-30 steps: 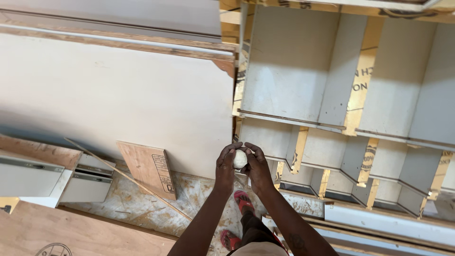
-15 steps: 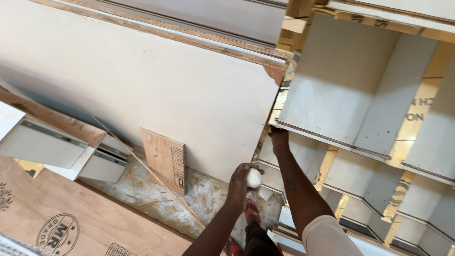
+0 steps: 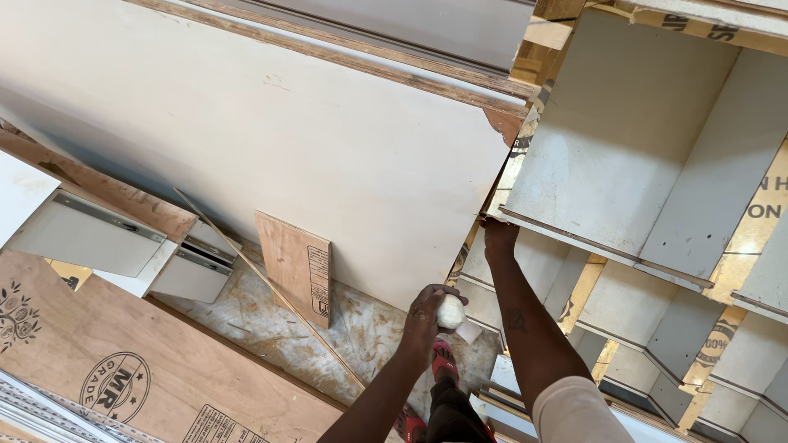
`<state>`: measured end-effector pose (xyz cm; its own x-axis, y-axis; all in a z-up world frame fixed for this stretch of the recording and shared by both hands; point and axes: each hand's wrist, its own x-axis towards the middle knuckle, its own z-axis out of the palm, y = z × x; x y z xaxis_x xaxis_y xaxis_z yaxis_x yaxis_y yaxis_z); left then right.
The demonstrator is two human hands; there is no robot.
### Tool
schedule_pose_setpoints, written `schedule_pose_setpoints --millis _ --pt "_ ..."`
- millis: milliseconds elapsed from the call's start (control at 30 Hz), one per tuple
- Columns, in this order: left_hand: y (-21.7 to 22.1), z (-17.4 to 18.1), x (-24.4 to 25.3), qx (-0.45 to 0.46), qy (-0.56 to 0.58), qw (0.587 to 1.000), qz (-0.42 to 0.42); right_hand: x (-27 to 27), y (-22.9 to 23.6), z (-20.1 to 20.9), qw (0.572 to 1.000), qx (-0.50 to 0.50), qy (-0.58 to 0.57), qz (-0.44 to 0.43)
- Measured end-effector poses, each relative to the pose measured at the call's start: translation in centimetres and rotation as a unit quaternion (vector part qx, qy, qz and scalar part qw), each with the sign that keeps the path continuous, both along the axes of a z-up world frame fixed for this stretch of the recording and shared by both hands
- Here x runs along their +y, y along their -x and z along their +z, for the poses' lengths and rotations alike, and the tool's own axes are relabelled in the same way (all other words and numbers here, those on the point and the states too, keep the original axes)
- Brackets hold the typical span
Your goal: The person applies a white putty-like substance to the seams of wooden cabinetry using their hands. They smooth the material along vertical and horizontal joints, then move to a different section to continue the same process.
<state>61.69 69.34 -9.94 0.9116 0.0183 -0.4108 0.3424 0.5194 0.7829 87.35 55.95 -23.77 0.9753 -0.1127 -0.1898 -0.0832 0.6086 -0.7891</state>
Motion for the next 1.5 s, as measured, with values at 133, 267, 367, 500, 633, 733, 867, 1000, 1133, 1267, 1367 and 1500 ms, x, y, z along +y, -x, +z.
schedule_pose_setpoints --millis 133,267,367,500,633,733,867,1000,1133,1267,1367,1500 --pt "0.0 0.3 -0.2 0.001 -0.022 1.000 -0.013 0.0 -0.6 0.0 0.992 -0.053 -0.112 0.015" --pt "0.2 0.1 0.1 -0.014 0.007 1.000 -0.005 0.0 -1.0 -0.2 0.991 0.001 -0.135 0.018" --pt "0.7 -0.2 0.7 -0.033 0.020 0.999 0.003 0.3 -0.6 -0.6 0.995 -0.003 -0.098 0.007" --pt "1.1 0.2 0.8 -0.009 -0.017 1.000 -0.004 0.9 0.8 -0.9 0.973 -0.030 0.228 0.001" --pt "1.1 0.5 0.7 0.003 -0.044 0.999 -0.009 0.4 2.5 -0.2 0.929 -0.042 0.366 0.003" --pt "1.3 0.6 0.4 -0.008 -0.048 0.999 -0.013 0.4 4.2 0.7 0.924 -0.090 0.370 -0.012" --pt "1.5 0.9 0.0 -0.002 -0.051 0.998 -0.027 0.8 6.4 1.7 0.879 -0.146 0.453 -0.001" --pt "1.9 1.3 -0.5 0.010 -0.054 0.998 -0.027 1.3 7.0 2.5 0.899 -0.112 0.423 -0.005" --pt "2.5 1.7 -0.6 0.005 -0.060 0.998 -0.023 0.4 6.6 3.2 0.768 -0.210 0.603 -0.048" --pt "3.0 2.0 -0.4 -0.025 -0.061 0.998 -0.013 0.0 6.6 3.1 0.759 -0.180 0.625 -0.021" --pt "3.1 2.0 -0.3 -0.025 -0.063 0.998 -0.008 0.4 6.4 2.4 0.806 -0.157 0.569 -0.039" --pt "3.3 1.8 -0.2 -0.019 -0.064 0.998 -0.009 1.5 6.2 0.7 0.905 -0.048 0.421 -0.039"
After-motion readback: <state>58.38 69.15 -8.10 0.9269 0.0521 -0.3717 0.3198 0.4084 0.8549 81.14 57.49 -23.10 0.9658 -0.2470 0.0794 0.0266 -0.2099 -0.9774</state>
